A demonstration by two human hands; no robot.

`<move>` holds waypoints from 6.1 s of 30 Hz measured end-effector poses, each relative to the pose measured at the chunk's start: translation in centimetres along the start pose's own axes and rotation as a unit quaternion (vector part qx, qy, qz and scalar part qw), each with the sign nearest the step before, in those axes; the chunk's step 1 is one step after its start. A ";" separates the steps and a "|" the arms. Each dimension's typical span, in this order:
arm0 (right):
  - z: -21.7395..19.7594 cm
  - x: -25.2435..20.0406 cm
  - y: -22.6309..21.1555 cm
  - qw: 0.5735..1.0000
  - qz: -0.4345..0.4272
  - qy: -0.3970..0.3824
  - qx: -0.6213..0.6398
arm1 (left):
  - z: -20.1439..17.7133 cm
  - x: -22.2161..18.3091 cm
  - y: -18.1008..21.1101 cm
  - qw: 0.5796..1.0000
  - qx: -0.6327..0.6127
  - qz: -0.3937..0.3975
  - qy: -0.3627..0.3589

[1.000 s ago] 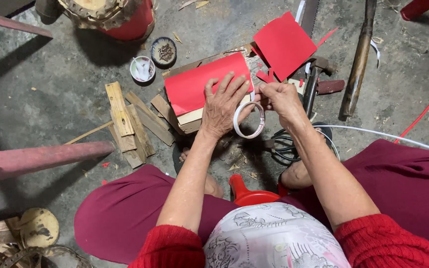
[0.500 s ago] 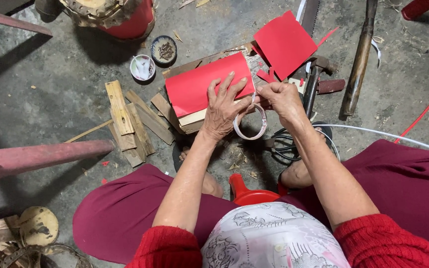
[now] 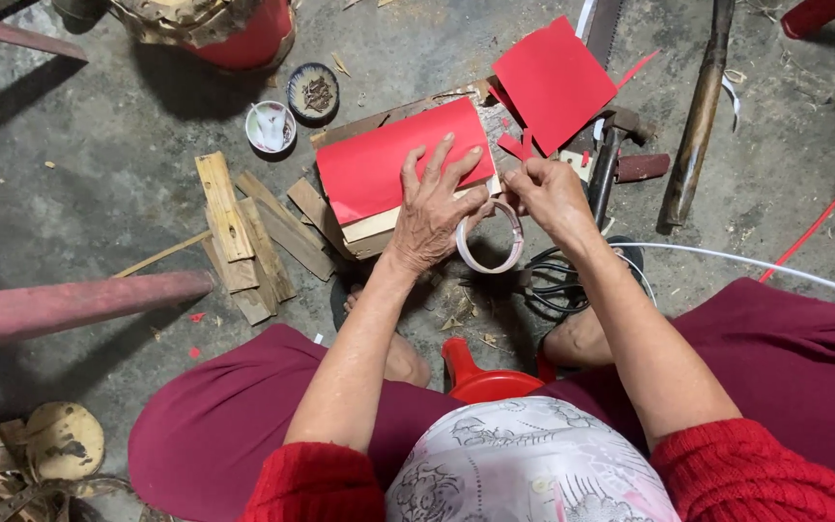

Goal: Applying red paper to a wooden frame using double-sided tape and trimming it with scissors

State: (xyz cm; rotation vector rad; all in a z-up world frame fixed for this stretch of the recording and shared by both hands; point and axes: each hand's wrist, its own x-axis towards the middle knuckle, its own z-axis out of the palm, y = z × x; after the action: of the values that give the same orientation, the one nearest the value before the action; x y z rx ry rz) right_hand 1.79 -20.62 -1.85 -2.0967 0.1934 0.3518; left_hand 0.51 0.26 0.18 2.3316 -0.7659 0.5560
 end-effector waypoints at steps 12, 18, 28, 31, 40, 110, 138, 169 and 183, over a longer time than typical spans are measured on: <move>0.4 -0.7 -1.2 0.979 0.005 -0.042 0.199 | 0.1 -0.2 0.7 0.999 -0.005 -0.005 -0.039; 0.5 -0.8 -1.3 0.990 -0.033 -0.017 0.139 | -0.1 -0.5 1.9 0.999 0.019 -0.017 -0.042; 1.0 -0.6 -1.3 0.993 -0.022 -0.001 0.118 | -0.3 -0.8 2.9 0.996 0.075 -0.010 -0.055; 0.9 -0.5 -1.1 0.993 -0.031 -0.001 0.115 | 0.3 -1.0 2.8 0.993 0.108 -0.004 -0.046; -6.2 3.7 2.4 0.944 0.051 0.124 0.300 | 1.4 -1.1 2.5 0.986 0.162 -0.008 -0.046; -22.7 2.2 3.3 0.892 0.115 -0.425 0.097 | -1.6 0.3 3.7 0.989 0.051 -0.072 -0.123; -18.9 5.9 -0.3 0.833 0.103 -0.519 -0.161 | -1.6 0.5 4.3 0.987 0.044 -0.092 -0.121; -16.7 7.2 -5.8 0.815 0.230 -0.491 -0.207 | -2.5 1.3 4.8 0.986 0.024 -0.102 -0.130; -15.9 8.5 -6.4 0.810 0.167 -0.533 -0.178 | -2.7 1.6 4.8 0.987 0.029 -0.095 -0.125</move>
State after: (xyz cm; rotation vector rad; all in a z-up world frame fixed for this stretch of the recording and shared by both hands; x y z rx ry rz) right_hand 14.29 -30.86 8.42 -1.8798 -0.2045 1.8195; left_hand -1.96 -1.62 5.03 2.5258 -0.6353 0.2066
